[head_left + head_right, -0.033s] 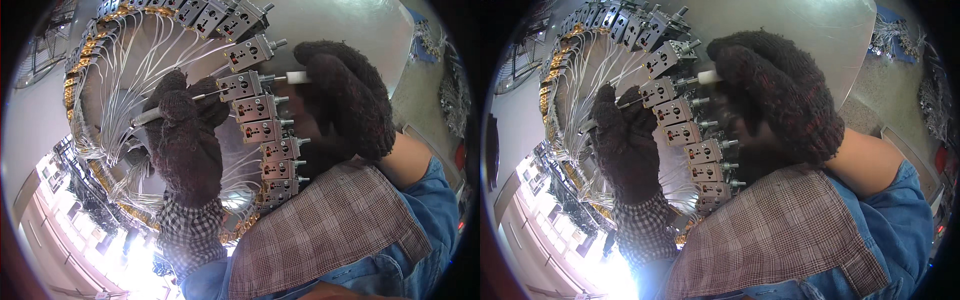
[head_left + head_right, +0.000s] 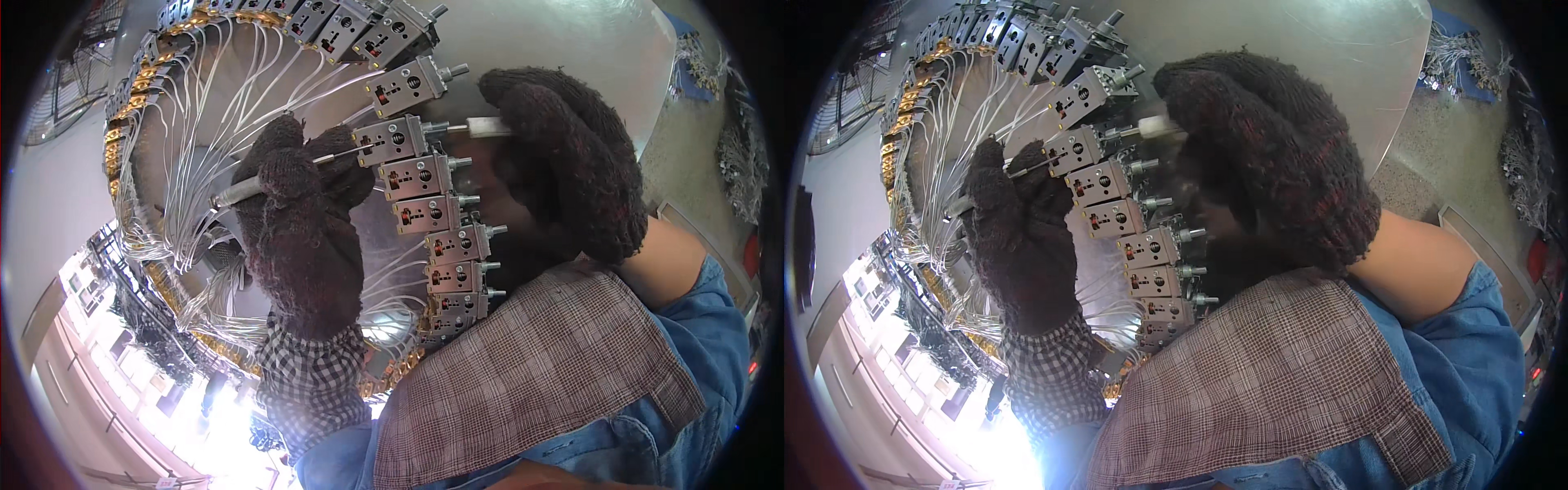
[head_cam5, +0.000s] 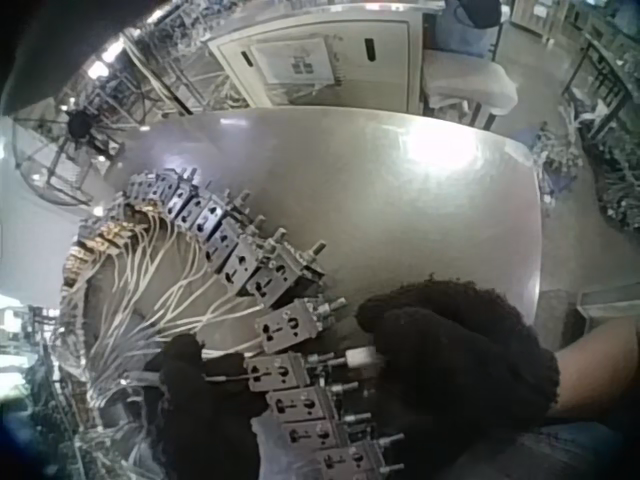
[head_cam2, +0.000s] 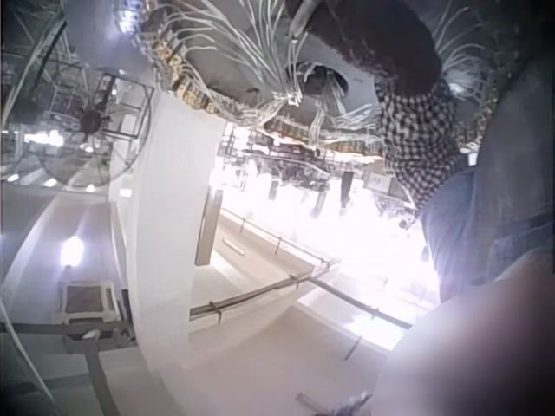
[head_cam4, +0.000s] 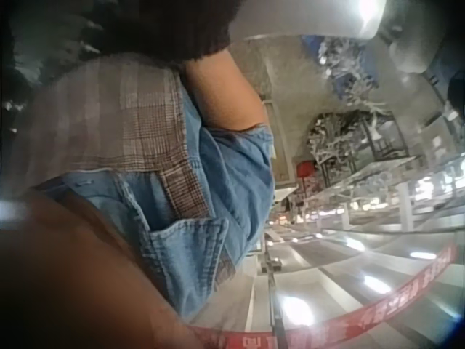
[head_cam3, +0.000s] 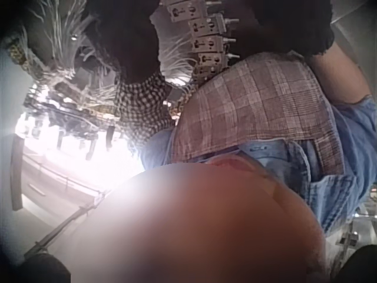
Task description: Insert wires into connectors on a large circular industrial component using a specialized insertion tool.
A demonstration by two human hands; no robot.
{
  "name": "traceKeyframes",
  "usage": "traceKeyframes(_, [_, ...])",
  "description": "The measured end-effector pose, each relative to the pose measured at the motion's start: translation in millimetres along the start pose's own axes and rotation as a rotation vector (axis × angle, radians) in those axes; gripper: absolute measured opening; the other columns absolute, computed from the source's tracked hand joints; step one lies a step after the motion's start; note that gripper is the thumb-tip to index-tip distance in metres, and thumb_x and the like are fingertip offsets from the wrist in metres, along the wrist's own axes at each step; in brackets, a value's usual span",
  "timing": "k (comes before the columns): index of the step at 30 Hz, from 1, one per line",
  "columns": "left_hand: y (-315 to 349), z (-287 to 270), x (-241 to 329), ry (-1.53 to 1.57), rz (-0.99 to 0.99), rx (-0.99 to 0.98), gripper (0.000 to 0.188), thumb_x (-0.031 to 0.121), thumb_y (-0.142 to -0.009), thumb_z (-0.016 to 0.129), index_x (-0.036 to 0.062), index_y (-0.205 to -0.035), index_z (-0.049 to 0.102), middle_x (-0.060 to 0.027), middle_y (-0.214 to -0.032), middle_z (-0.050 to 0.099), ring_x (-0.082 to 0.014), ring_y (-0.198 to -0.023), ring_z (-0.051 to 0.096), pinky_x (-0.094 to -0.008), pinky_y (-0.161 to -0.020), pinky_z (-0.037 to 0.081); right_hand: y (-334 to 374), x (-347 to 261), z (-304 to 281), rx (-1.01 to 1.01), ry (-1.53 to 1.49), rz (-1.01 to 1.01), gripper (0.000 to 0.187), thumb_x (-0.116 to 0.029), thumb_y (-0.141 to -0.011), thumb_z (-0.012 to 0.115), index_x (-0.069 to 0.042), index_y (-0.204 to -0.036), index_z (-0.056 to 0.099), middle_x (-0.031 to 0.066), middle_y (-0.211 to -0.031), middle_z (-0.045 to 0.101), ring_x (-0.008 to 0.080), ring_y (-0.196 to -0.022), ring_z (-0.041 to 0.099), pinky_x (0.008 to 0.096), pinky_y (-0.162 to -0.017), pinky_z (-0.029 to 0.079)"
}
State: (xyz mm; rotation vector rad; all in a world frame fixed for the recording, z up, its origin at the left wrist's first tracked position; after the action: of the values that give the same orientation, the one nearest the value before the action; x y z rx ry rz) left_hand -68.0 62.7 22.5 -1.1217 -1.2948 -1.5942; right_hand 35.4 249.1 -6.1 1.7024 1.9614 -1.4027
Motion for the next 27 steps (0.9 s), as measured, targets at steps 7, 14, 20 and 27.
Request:
traceKeyframes(7, [0.8, -1.1, -1.1, -0.085, 0.010, 0.013, 0.034, 0.022, -0.088, 0.051, -0.0002, -0.114, 0.047, -0.0169, -0.091, 0.060, -0.0190, -0.071, 0.060, -0.0269, -0.060, 0.047, 1.0, 1.6, -1.4, -0.039, -0.003, -0.045, 0.056, -0.006, -0.063, 0.070, 0.001, -0.114, 0.046, 0.0208, -0.106, 0.055, 0.0347, -0.096, 0.057, 0.0394, -0.076, 0.048])
traceKeyframes(14, [-1.0, -2.1, -4.4, 0.039, 0.002, -0.044, 0.037, 0.021, -0.087, 0.054, 0.0005, -0.116, 0.045, -0.0158, -0.094, 0.059, -0.0195, -0.075, 0.060, -0.0272, -0.060, 0.048, 3.4, 8.5, -0.9, -0.224, -0.129, 0.229, 0.052, -0.005, -0.064, 0.064, -0.002, -0.114, 0.048, 0.0170, -0.107, 0.056, 0.0318, -0.095, 0.057, 0.0393, -0.079, 0.047])
traceKeyframes(20, [-0.9, 0.0, -1.5, 0.020, -0.010, -0.043, 0.038, 0.020, -0.086, 0.054, 0.0012, -0.118, 0.042, -0.0153, -0.096, 0.059, -0.0204, -0.077, 0.060, -0.0302, -0.062, 0.049, 6.3, 8.6, 4.3, -0.187, -0.292, 0.313, 0.053, -0.001, -0.065, 0.064, -0.003, -0.116, 0.048, 0.0153, -0.101, 0.056, 0.0235, -0.080, 0.059, 0.0334, -0.069, 0.049])
traceKeyframes(27, [-2.7, 0.1, -3.0, 0.083, -0.005, -0.107, 0.036, 0.021, -0.087, 0.052, 0.0004, -0.116, 0.044, -0.0170, -0.096, 0.059, -0.0199, -0.075, 0.060, -0.0287, -0.062, 0.049, 13.9, 10.6, 9.8, -0.098, -0.580, 0.624, 0.040, -0.009, -0.080, 0.057, -0.005, -0.119, 0.047, 0.0066, -0.087, 0.056, 0.0089, -0.066, 0.053, 0.0227, -0.054, 0.047])
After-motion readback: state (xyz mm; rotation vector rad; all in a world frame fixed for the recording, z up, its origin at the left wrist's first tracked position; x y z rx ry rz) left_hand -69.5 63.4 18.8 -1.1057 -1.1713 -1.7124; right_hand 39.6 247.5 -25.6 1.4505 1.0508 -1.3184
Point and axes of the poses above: each hand's wrist, its own y-axis away from the middle knuckle, its own z-axis out of the palm, x = y × z, the point moved 3 cm from there along -y, towards the middle knuckle
